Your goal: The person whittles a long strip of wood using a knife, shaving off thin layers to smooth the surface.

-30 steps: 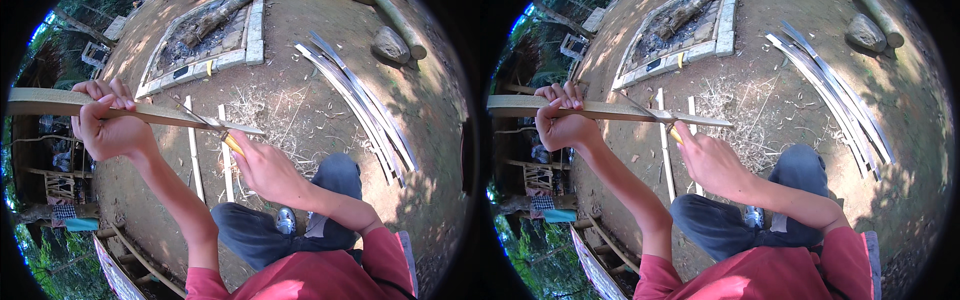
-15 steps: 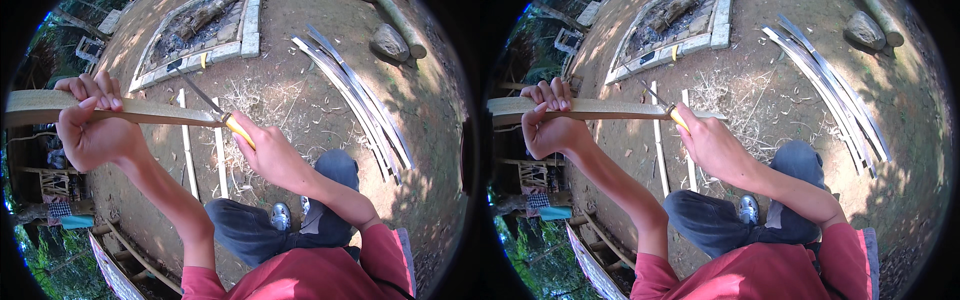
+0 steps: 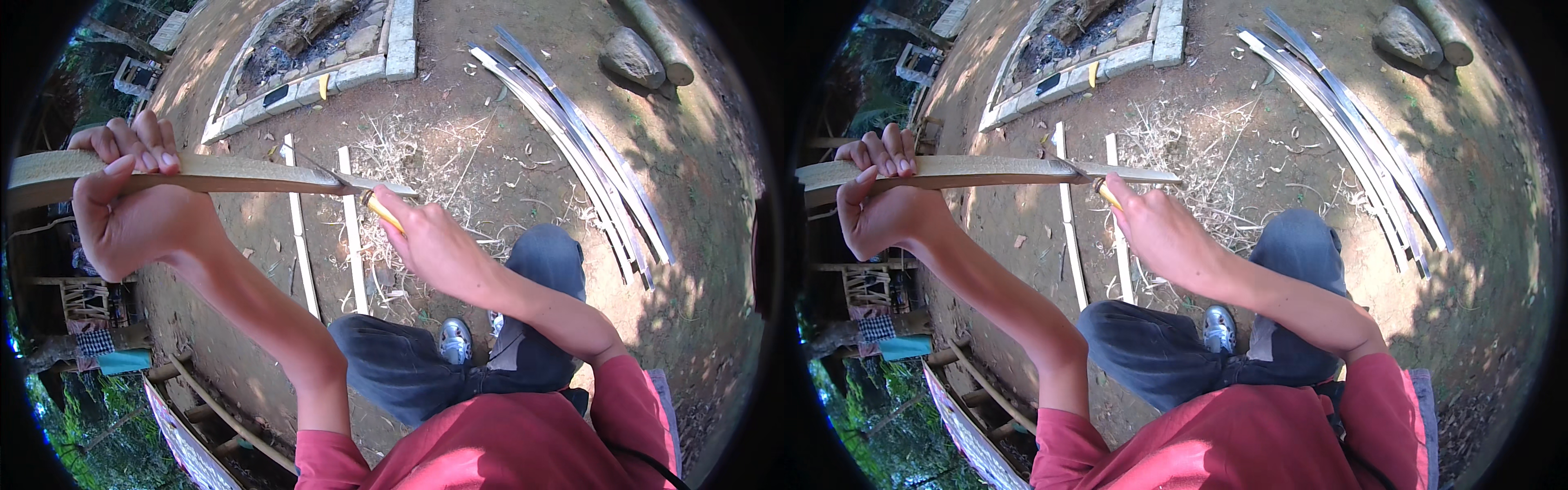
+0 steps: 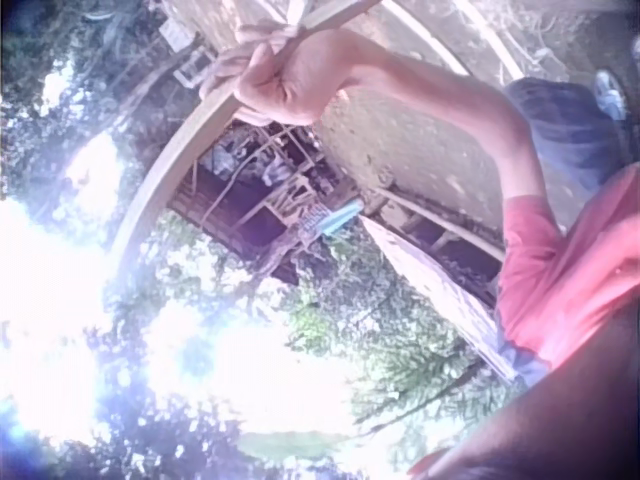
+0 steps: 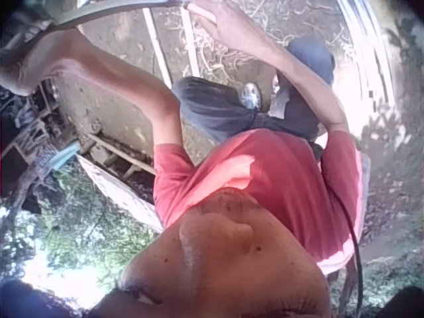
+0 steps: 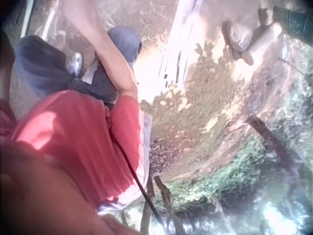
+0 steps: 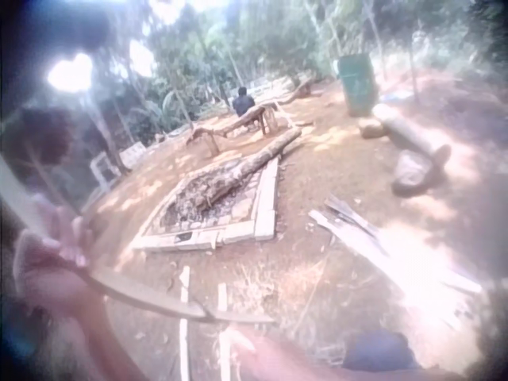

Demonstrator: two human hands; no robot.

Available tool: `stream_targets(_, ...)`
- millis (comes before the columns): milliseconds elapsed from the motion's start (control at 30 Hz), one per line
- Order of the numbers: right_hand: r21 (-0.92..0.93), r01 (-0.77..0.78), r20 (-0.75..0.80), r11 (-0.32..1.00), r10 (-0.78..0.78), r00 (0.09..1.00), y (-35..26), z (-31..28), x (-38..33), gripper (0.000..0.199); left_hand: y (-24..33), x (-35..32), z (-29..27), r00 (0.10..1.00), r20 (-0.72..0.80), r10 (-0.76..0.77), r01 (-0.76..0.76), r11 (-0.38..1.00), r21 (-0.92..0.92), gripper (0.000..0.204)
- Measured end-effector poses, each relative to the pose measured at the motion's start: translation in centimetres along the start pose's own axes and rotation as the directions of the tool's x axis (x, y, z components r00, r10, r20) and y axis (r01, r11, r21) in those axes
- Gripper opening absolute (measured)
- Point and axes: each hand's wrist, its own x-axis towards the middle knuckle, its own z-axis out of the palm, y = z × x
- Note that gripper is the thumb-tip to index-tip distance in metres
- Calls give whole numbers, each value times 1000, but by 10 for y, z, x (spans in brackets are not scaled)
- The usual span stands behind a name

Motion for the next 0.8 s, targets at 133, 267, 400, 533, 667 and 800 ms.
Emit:
stream_targets(133, 514, -348, 288, 784, 224, 931, -7, -32, 11, 35, 4, 2, 0, 1000, 11, -2, 2, 998, -58, 16)
stream_targets(267, 382, -63, -33, 922, 82, 996, -18, -26, 7, 31, 4, -3, 2, 998, 56, -8, 11, 998, -54, 17)
stream_targets(400, 119, 116, -98, 986, -104, 990, -49, -23, -8, 37, 1, -3, 12, 1000, 7, 30, -31, 999, 42, 18)
stream_targets(533, 59, 186, -134, 981, -177, 975, -64, -22, -13, 42, 1, -5, 7, 999, 43, 5, -5, 1000, 1, 17)
stream_targets(667, 72, 137, -122, 988, -127, 984, -75, -27, -17, 46, 9, -2, -2, 999, 51, -10, 7, 999, 52, 19)
stream_targets(800, 1, 145, -138, 989, -143, 980, -48, -16, -16, 44, 7, -1, -1, 997, 69, -34, 32, 999, 18, 21)
